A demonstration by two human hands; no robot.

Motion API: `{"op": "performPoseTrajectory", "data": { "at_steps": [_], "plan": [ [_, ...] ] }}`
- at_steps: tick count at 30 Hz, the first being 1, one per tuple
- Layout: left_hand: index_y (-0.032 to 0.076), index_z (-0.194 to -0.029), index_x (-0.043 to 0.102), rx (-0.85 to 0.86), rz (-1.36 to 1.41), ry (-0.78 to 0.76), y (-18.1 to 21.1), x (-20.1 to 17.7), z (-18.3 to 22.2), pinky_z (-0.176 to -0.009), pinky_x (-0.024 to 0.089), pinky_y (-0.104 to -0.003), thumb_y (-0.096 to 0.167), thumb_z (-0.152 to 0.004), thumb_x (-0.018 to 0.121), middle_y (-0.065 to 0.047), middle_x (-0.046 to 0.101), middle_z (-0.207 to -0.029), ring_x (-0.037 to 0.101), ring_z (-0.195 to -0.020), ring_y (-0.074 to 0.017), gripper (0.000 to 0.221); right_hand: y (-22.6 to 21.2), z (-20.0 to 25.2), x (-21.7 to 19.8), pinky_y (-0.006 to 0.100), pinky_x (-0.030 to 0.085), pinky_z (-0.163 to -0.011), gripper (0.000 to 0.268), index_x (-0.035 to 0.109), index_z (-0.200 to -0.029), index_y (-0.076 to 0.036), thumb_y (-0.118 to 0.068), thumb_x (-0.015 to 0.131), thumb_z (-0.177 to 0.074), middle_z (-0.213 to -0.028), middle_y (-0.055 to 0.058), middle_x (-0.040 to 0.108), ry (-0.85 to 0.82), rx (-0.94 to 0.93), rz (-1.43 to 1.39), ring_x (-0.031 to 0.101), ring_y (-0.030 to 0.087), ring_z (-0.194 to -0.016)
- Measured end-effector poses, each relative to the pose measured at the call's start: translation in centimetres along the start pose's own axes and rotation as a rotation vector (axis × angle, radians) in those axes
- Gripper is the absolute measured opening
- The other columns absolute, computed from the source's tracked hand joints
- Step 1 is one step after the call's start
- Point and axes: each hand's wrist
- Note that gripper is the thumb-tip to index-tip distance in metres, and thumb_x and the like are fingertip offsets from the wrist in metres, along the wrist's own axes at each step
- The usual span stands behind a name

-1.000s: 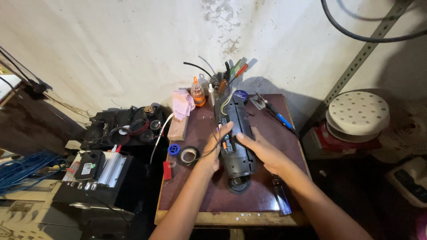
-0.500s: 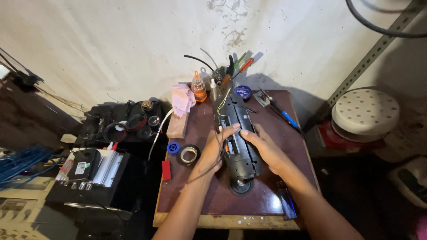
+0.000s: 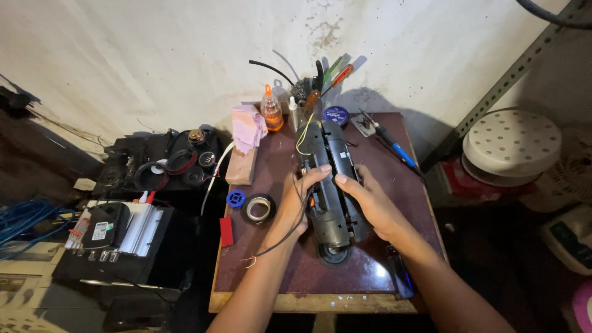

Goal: Reassembling a portable speaker by connecting internal wires, positioning the circuit board, and snapping the plastic housing together.

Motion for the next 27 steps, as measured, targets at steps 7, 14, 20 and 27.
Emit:
{"op": "performPoseTrajectory", "data": {
  "at_steps": [7, 14, 20, 27],
  "plan": [
    [-0.01, -0.121, 0.06, -0.056, 0.067, 0.097, -0.6, 0.6, -0.7, -0.092, 0.039, -0.029, 0.034, -0.066, 0.077, -0.015, 0.054, -0.101, 0.046, -0.103, -0.0196, 0.072, 0.6, -0.3, -0.2, 0.059, 0.039, -0.104, 0.081, 0.043, -0.146, -0.001, -0.05, 0.069, -0.087, -0.13, 0.028, 0.055, 0.01, -0.026, 0.009, 0.049, 0.038, -0.127],
    [-0.004, -0.116, 0.062, -0.014, 0.052, 0.03, -3.2, -0.9, -3.3, -0.061, 0.041, -0.033, 0.033, -0.063, 0.084, -0.015, 0.054, -0.092, 0.051, -0.082, -0.0246, 0.068, -0.1, 0.2, 0.0, 0.059, 0.038, -0.105, 0.077, 0.046, -0.143, -0.003, -0.051, 0.068, -0.088, -0.128, 0.025, 0.056, 0.043, -0.042, 0.014, 0.049, 0.037, -0.127],
    [-0.002, -0.127, 0.059, -0.002, 0.059, 0.019, -3.4, -1.3, -3.5, -0.058, 0.04, -0.029, 0.036, -0.066, 0.085, -0.012, 0.052, -0.101, 0.05, -0.091, -0.0224, 0.077, -1.0, 0.5, 0.4, 0.057, 0.033, -0.109, 0.079, 0.043, -0.149, -0.006, -0.051, 0.066, -0.089, -0.138, 0.025, 0.051, 0.032, 0.012, -0.023, 0.043, 0.036, -0.134],
    [-0.002, -0.118, 0.062, 0.018, 0.106, -0.007, -1.5, -1.0, -1.6, -0.082, 0.043, -0.033, 0.029, -0.066, 0.089, -0.011, 0.054, -0.101, 0.051, -0.097, -0.0205, 0.067, -4.6, 2.4, 2.3, 0.065, 0.017, -0.116, 0.115, 0.007, -0.164, -0.002, -0.06, 0.066, -0.084, -0.16, 0.032, 0.023, 0.005, 0.085, -0.034, 0.021, 0.044, -0.149]
  ]
}}
Point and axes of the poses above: each hand's wrist, its own z-axis away from the middle knuckle, its own x-axis out of the palm, y = z × x
